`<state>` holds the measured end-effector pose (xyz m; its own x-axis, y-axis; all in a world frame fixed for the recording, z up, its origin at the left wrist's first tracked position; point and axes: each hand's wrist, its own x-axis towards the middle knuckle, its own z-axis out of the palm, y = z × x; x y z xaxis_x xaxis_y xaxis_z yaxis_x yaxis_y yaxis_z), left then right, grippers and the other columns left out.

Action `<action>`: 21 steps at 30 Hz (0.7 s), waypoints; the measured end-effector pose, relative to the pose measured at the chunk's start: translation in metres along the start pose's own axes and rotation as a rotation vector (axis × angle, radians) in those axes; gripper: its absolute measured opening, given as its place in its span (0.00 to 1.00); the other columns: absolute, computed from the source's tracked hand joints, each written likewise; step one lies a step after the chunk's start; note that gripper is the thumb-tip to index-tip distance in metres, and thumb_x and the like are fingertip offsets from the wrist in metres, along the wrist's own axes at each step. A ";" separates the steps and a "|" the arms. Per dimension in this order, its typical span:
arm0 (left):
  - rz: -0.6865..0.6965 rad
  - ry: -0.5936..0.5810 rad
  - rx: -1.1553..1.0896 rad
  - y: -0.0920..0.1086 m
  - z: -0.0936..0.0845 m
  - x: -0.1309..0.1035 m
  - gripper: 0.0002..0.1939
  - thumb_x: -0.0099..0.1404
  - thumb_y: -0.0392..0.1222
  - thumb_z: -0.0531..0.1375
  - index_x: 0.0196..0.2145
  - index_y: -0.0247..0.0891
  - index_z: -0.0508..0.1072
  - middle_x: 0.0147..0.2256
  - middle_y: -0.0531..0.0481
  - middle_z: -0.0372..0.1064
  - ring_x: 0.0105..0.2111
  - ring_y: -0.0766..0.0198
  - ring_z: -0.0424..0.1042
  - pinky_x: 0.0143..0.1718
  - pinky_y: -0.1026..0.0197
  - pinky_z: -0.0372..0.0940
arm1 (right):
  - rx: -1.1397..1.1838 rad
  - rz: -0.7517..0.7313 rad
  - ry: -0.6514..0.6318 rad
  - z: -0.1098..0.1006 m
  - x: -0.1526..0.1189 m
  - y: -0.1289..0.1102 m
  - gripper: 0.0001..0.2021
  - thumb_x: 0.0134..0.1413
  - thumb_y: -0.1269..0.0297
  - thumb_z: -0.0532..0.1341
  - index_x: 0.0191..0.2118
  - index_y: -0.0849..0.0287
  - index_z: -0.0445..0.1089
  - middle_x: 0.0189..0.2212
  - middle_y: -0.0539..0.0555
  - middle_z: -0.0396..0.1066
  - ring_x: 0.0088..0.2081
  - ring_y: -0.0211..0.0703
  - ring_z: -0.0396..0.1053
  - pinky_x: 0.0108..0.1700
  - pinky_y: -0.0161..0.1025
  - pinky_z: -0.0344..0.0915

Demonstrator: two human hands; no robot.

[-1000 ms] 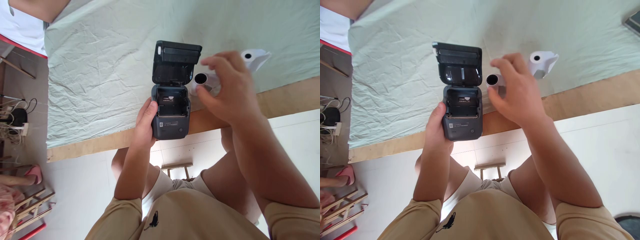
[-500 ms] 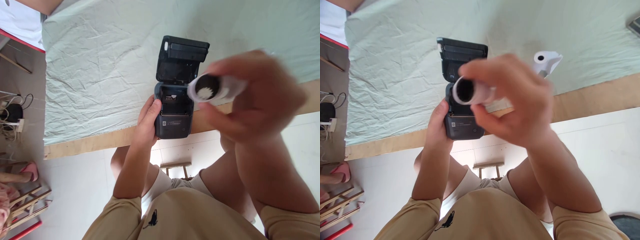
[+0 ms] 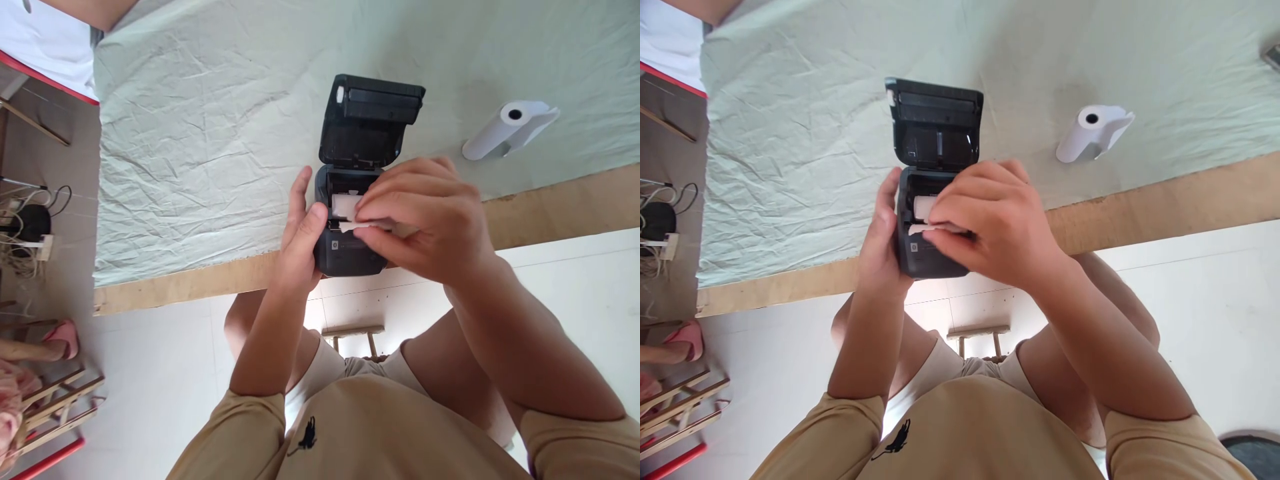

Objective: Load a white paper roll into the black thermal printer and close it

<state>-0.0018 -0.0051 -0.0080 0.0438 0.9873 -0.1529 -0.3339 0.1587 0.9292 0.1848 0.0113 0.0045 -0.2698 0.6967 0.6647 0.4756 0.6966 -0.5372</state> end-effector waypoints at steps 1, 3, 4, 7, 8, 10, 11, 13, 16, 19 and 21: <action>0.006 0.005 0.007 0.000 0.000 0.000 0.32 0.67 0.71 0.72 0.62 0.55 0.77 0.58 0.50 0.82 0.67 0.44 0.80 0.62 0.48 0.80 | 0.037 -0.013 -0.018 0.001 -0.001 -0.001 0.09 0.73 0.58 0.67 0.37 0.48 0.77 0.36 0.46 0.85 0.46 0.51 0.84 0.50 0.53 0.67; -0.003 -0.020 0.044 0.000 0.000 -0.001 0.37 0.64 0.66 0.77 0.66 0.57 0.74 0.58 0.49 0.82 0.65 0.42 0.82 0.61 0.46 0.80 | 0.094 -0.035 -0.029 0.001 -0.004 -0.001 0.14 0.76 0.53 0.62 0.36 0.49 0.78 0.33 0.47 0.83 0.48 0.52 0.83 0.55 0.54 0.67; -0.007 -0.040 0.064 0.000 -0.001 -0.001 0.39 0.63 0.63 0.78 0.67 0.57 0.73 0.57 0.49 0.82 0.64 0.41 0.82 0.60 0.46 0.81 | 0.121 -0.035 -0.003 0.000 -0.004 0.000 0.16 0.78 0.53 0.60 0.35 0.49 0.77 0.31 0.48 0.82 0.47 0.52 0.83 0.56 0.55 0.67; 0.016 -0.074 0.100 -0.006 -0.009 0.002 0.43 0.63 0.61 0.78 0.71 0.56 0.70 0.56 0.46 0.81 0.66 0.38 0.81 0.61 0.43 0.80 | 0.138 0.109 0.194 -0.003 -0.004 0.005 0.15 0.79 0.54 0.58 0.36 0.48 0.72 0.33 0.50 0.78 0.42 0.52 0.80 0.52 0.55 0.70; 0.029 -0.089 0.113 -0.009 -0.013 0.004 0.44 0.63 0.62 0.77 0.72 0.57 0.69 0.57 0.46 0.80 0.67 0.37 0.79 0.61 0.42 0.80 | 0.115 0.191 0.251 -0.003 -0.004 0.008 0.12 0.78 0.52 0.59 0.40 0.46 0.72 0.37 0.51 0.78 0.43 0.53 0.79 0.51 0.55 0.72; 0.089 -0.154 0.152 -0.016 -0.021 0.010 0.50 0.58 0.64 0.80 0.72 0.57 0.67 0.58 0.46 0.79 0.67 0.35 0.78 0.61 0.41 0.80 | 0.076 0.289 0.272 -0.004 -0.003 0.015 0.12 0.76 0.43 0.61 0.53 0.42 0.72 0.52 0.53 0.77 0.54 0.56 0.79 0.55 0.57 0.74; 0.108 -0.187 0.175 -0.020 -0.024 0.013 0.52 0.56 0.66 0.80 0.72 0.57 0.66 0.58 0.46 0.78 0.67 0.35 0.78 0.60 0.41 0.80 | 0.085 0.297 0.231 -0.004 -0.003 0.020 0.19 0.74 0.38 0.61 0.60 0.39 0.69 0.60 0.53 0.74 0.60 0.58 0.78 0.60 0.58 0.74; 0.123 -0.190 0.211 -0.025 -0.030 0.017 0.51 0.58 0.66 0.79 0.73 0.58 0.65 0.60 0.46 0.77 0.68 0.35 0.77 0.60 0.41 0.80 | 0.167 0.274 0.189 -0.004 -0.005 0.027 0.27 0.72 0.32 0.60 0.68 0.35 0.65 0.69 0.52 0.70 0.69 0.61 0.74 0.66 0.60 0.73; 0.133 -0.172 0.238 -0.026 -0.031 0.017 0.51 0.59 0.67 0.78 0.73 0.58 0.66 0.60 0.46 0.76 0.68 0.35 0.77 0.60 0.42 0.79 | 0.265 0.303 0.266 -0.005 -0.009 0.032 0.23 0.74 0.34 0.59 0.66 0.34 0.70 0.68 0.51 0.71 0.65 0.59 0.77 0.68 0.58 0.74; 0.094 -0.170 0.222 -0.022 -0.029 0.014 0.51 0.58 0.67 0.78 0.74 0.58 0.65 0.59 0.47 0.77 0.65 0.37 0.79 0.59 0.43 0.80 | 0.308 0.338 0.171 -0.006 -0.012 0.030 0.18 0.75 0.38 0.61 0.62 0.36 0.73 0.61 0.53 0.77 0.62 0.58 0.79 0.67 0.59 0.75; 0.061 -0.204 0.175 -0.018 -0.027 0.011 0.53 0.58 0.64 0.79 0.74 0.59 0.62 0.59 0.47 0.77 0.62 0.40 0.81 0.56 0.45 0.81 | 0.343 0.347 0.002 -0.005 -0.014 0.027 0.20 0.74 0.40 0.63 0.64 0.38 0.72 0.61 0.54 0.78 0.62 0.58 0.79 0.68 0.61 0.76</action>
<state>-0.0210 0.0027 -0.0357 0.2235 0.9739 -0.0399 -0.1747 0.0803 0.9813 0.2055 0.0196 -0.0171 -0.1423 0.8977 0.4169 0.2340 0.4398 -0.8671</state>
